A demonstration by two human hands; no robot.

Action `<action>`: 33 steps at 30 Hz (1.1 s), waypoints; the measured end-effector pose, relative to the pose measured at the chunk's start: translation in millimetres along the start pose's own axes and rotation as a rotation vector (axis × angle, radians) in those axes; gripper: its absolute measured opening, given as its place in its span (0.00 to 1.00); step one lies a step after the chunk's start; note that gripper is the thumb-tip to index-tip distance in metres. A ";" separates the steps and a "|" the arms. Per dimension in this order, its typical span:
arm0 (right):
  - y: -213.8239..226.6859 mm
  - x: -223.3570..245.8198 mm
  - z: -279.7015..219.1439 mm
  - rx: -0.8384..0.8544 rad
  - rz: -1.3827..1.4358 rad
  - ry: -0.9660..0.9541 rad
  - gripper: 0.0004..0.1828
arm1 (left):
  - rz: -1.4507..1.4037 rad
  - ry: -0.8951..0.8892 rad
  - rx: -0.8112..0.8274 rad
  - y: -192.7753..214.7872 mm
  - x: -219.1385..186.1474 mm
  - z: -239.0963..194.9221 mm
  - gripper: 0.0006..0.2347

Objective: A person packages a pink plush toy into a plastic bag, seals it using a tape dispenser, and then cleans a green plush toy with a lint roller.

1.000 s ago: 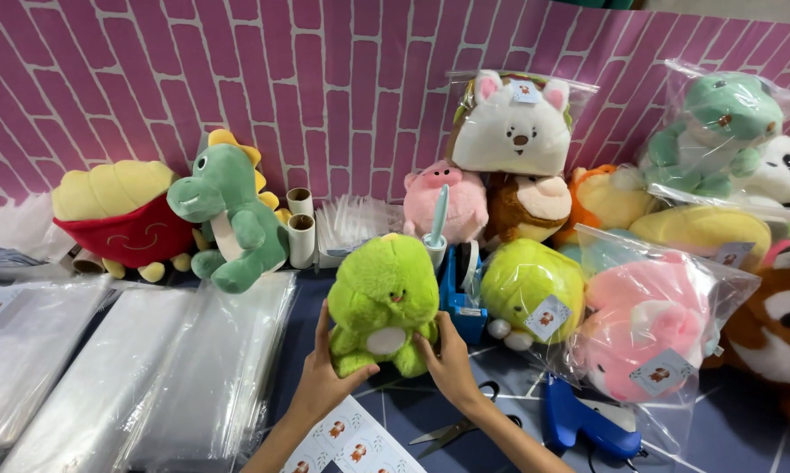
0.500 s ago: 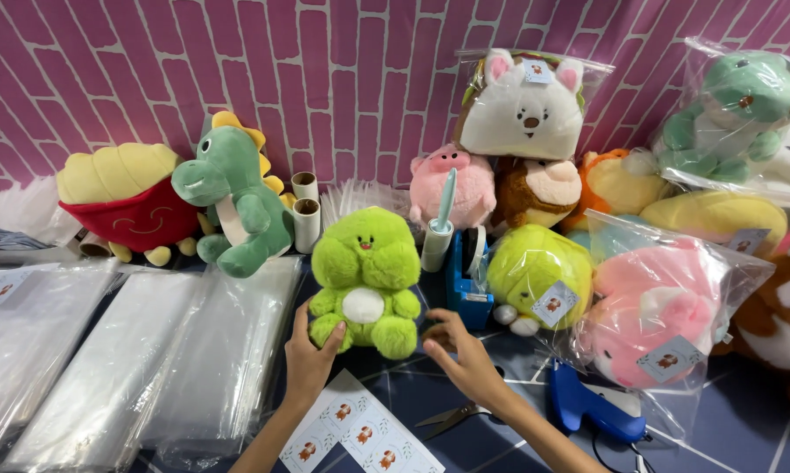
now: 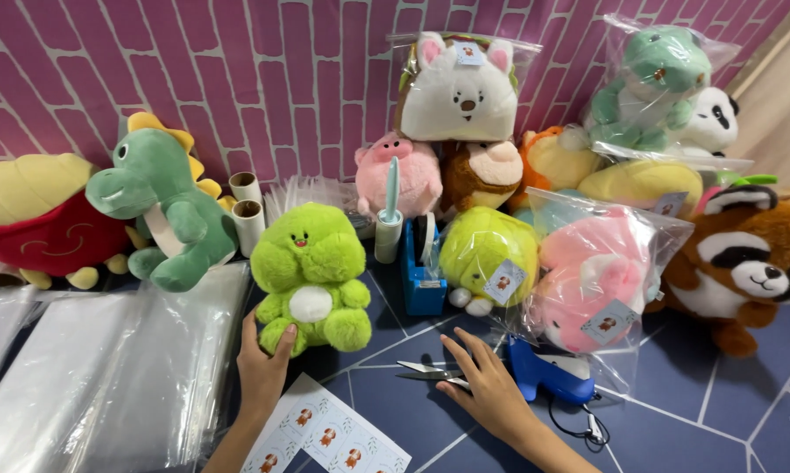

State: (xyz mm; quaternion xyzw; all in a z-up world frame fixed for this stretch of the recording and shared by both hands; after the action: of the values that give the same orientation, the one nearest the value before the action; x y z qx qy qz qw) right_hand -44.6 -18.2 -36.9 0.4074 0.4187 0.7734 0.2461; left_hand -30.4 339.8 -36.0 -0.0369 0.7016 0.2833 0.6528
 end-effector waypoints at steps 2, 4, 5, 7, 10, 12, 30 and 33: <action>1.7 0.6 -0.3 -0.043 -0.028 -0.008 0.40 | 0.003 0.000 0.009 -1.9 -1.6 -0.9 0.32; 2.2 0.2 1.6 -0.083 -0.052 -0.012 0.41 | 0.009 0.003 0.013 -2.1 -1.9 -1.3 0.32; 3.4 -1.2 3.1 -0.110 -0.084 -0.016 0.42 | 0.006 -0.009 0.012 -2.3 -3.0 -1.2 0.32; 2.7 -2.8 7.6 -0.135 -0.113 -0.021 0.43 | 0.005 -0.018 0.011 -1.7 -5.1 -2.5 0.33; 4.7 -6.1 14.8 -0.172 -0.150 -0.061 0.42 | 0.015 -0.005 0.018 -2.3 -4.9 -3.4 0.33; 7.4 -5.2 19.2 -0.172 -0.179 -0.079 0.42 | 0.017 -0.022 0.014 -2.6 -3.1 -1.8 0.33; 16.1 18.6 18.3 -0.177 -0.136 0.127 0.07 | 0.005 -0.012 0.044 -4.6 -3.9 -1.9 0.34; 15.8 14.5 18.2 -0.225 -0.216 0.121 0.10 | 0.022 -0.004 0.032 -5.1 -0.1 -0.9 0.34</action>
State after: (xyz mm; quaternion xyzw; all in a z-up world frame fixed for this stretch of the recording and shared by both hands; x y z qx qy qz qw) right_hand -37.9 -8.0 -11.5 0.2825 0.3848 0.8076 0.3462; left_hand -29.0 335.1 -37.6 -0.0183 0.7050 0.2792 0.6517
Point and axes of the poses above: each hand's wrist, its own z-axis towards the middle knuckle, its own y-axis out of the back of the hand, x = y × z, the point moved 10 cm from there along z, towards the middle knuckle, and after that the axes turned 8 degrees about z, right-handed, at the moved point
